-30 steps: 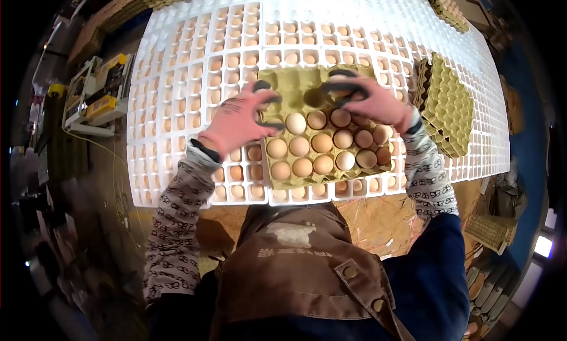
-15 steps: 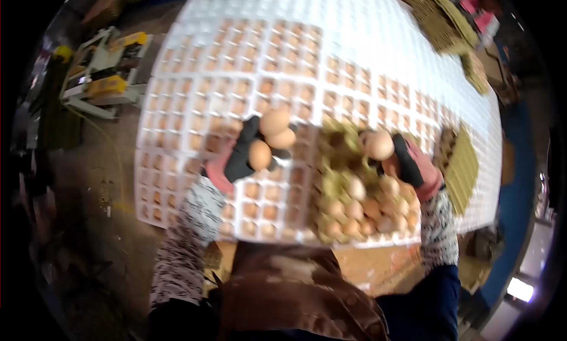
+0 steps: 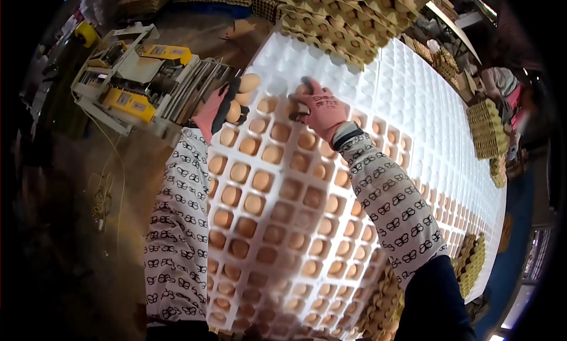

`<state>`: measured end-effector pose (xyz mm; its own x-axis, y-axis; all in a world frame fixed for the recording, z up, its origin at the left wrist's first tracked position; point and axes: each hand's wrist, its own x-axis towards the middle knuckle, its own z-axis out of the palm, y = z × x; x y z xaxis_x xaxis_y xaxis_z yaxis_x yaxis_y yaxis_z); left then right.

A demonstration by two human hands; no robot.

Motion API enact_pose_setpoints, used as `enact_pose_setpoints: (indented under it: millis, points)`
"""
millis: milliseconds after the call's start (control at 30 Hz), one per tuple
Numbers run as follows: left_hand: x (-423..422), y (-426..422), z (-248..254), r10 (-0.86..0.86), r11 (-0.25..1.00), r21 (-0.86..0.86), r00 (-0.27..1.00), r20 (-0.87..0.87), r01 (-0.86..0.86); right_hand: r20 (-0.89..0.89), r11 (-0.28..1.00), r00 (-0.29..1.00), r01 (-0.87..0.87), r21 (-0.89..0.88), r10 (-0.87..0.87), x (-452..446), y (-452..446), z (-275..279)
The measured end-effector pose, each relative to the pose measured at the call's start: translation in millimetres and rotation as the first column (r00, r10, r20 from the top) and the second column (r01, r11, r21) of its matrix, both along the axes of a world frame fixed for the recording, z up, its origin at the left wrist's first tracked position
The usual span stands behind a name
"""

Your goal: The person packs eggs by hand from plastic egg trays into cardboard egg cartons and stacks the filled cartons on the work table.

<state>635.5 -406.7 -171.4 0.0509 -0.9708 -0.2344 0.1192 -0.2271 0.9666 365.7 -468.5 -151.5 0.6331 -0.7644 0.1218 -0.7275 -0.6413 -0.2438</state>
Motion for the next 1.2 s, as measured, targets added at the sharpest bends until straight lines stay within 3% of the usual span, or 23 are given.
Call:
enact_pose_setpoints:
  millis: [67,133,167,200,267,300,333,400,467,533,600,667,733,767,867,933,967,1000,1033,1100,1133,1167,1200]
  points:
    - [13,-36,-41,0.059,0.982,-0.184,0.998,0.035,-0.051,-0.005,0.996,1.0,0.006,0.094,-0.005,9,-29,-18]
    - [23,-58,-45,0.023,0.963,-0.262,0.954,0.298,0.059,0.13,0.952,0.98,0.106,0.289,-0.148,17,-48,-19]
    - [5,-50,-4,0.101,0.97,-0.23,0.731,0.675,0.079,0.317,0.943,0.924,0.112,0.313,-0.215,11,-76,-45]
    - [0,-63,-22,0.261,0.95,-0.311,0.488,0.833,0.022,0.405,0.704,0.725,0.155,0.693,-0.558,20,-75,-18]
    - [-8,-82,-33,0.444,0.884,-0.466,0.27,0.855,0.023,0.54,0.517,0.347,-0.166,0.84,-0.767,17,-99,-31]
    - [-8,-96,-32,0.47,0.866,-0.497,0.439,0.766,-0.061,0.536,0.496,0.292,-0.202,0.844,-0.792,26,-105,-36]
    - [-6,-116,-28,0.491,0.846,-0.513,0.589,0.643,-0.145,0.708,0.839,0.581,-0.077,0.539,-0.401,32,-101,-46]
    - [-10,-146,-26,0.536,0.801,-0.539,0.712,0.453,-0.26,0.576,0.968,0.803,0.007,0.25,-0.155,59,-72,-47]
    - [-25,-173,-32,0.595,0.739,-0.599,0.715,0.367,-0.307,0.11,0.975,0.979,-0.154,-0.16,0.173,63,-62,-64]
    - [-34,-207,-74,0.646,0.718,-0.667,0.549,0.531,-0.2,0.31,0.991,0.949,-0.093,0.098,0.058,50,-50,-71]
    - [-17,-217,-95,0.437,0.834,-0.552,0.642,0.63,-0.026,0.406,0.991,0.914,-0.048,0.124,-0.006,7,-16,-28]
    - [-20,-207,-95,0.507,0.781,-0.598,0.743,0.436,-0.182,0.379,0.995,0.925,-0.046,0.087,0.009,-67,15,10]
    - [-22,-174,-63,0.574,0.78,-0.591,0.613,0.543,-0.207,0.204,1.0,0.979,0.023,-0.016,-0.019,-155,50,55]
    - [-30,-154,-38,0.51,0.86,-0.406,0.553,0.659,-0.31,0.2,0.996,0.978,0.071,-0.046,-0.06,-207,66,69]
    - [-53,-109,-28,0.377,0.87,-0.485,0.761,0.528,-0.095,0.156,0.922,0.918,0.379,-0.077,-0.364,-345,154,123]
    - [-92,-75,-34,-0.007,0.946,-0.322,0.997,0.073,0.03,0.11,0.709,0.701,0.701,0.072,-0.704,-404,233,169]
    - [-157,-25,3,-0.164,0.904,-0.397,0.986,0.016,0.156,0.019,0.566,0.567,0.819,0.094,-0.823,-436,274,184]
    - [-182,6,2,-0.187,0.819,-0.433,0.888,0.42,0.377,-0.058,0.43,0.437,0.897,0.104,-0.897,-465,313,193]
    - [-243,50,28,-0.416,0.778,-0.401,0.875,0.247,0.484,-0.056,0.34,0.356,0.921,0.191,-0.933,-500,345,184]
    - [-323,132,31,-0.558,0.707,-0.289,0.76,0.333,0.645,-0.198,0.368,0.403,0.91,0.191,-0.894,-527,402,184]
    - [-370,169,58,-0.696,0.519,-0.386,0.639,0.327,0.763,-0.216,0.386,0.443,0.885,0.259,-0.87,-530,426,180]
    - [-406,206,73,-0.687,0.447,-0.398,0.592,0.422,0.802,-0.231,0.312,0.406,0.881,0.355,-0.884,-512,436,187]
    - [-442,229,101,-0.596,0.304,-0.402,0.501,0.627,0.864,-0.111,0.397,0.497,0.792,0.464,-0.861,-513,447,177]
